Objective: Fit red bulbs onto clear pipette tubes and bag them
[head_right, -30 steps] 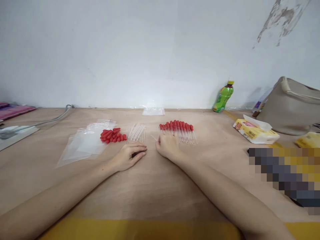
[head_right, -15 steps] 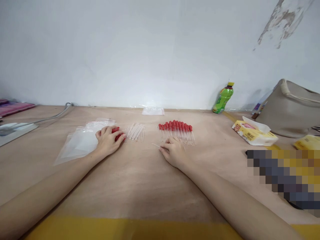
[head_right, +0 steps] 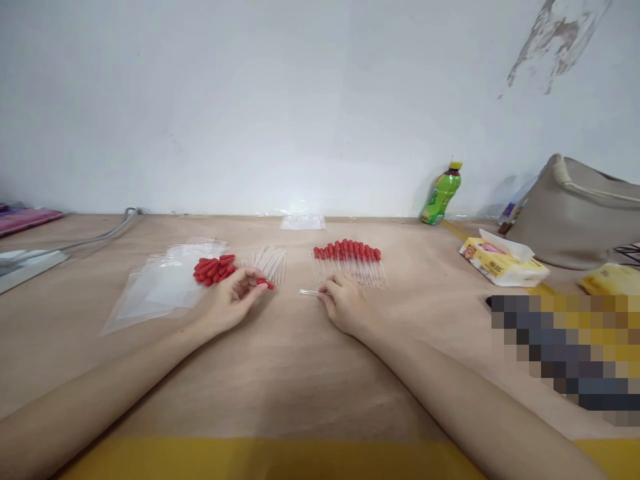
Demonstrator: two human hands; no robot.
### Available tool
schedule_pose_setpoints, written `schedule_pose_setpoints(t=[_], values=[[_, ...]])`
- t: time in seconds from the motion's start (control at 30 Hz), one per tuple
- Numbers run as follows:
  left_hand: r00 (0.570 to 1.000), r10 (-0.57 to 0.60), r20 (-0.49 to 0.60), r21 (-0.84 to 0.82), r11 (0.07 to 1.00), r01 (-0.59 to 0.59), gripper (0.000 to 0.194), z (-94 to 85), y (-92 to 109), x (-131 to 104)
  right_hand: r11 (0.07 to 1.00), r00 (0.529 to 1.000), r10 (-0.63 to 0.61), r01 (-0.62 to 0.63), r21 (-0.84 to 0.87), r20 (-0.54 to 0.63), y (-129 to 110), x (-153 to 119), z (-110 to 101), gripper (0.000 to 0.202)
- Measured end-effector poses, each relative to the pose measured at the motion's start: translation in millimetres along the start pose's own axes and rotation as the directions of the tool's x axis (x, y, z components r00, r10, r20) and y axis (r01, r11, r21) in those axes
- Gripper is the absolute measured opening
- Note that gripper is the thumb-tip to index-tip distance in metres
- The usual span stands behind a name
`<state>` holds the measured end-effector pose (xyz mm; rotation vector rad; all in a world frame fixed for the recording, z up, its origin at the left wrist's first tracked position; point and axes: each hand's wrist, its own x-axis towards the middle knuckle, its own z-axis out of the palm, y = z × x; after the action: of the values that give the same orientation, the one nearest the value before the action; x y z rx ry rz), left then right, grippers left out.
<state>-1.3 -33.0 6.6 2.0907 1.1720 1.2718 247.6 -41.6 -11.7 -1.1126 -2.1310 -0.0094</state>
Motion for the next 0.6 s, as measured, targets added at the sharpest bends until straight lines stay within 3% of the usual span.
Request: schedule_pose_setpoints(t=[0.2, 0.33, 0.6], values=[[0.969, -0.127, 0.213, -0.160, 0.974, 0.163, 0.019, 21.6, 12, -6, 1.000, 1.000, 0.017, -0.017, -0.010, 0.005, -4, -1, 0, 0.009], [0.961, -0.194, 0.197, -0.195, 0.953, 0.233, 0.021, 22.0, 14, -7, 1.000, 0.999, -0.004, 0.004, -0.001, 0.037, -11, 0, -1, 0.008], [0.967, -0.150, 0.206, -0.118, 0.977, 0.176, 0.020, 20.5, 17, -6, 0.998, 0.999, -0.054, 0.053, 0.028, 0.002, -24, 0, -2, 0.009]])
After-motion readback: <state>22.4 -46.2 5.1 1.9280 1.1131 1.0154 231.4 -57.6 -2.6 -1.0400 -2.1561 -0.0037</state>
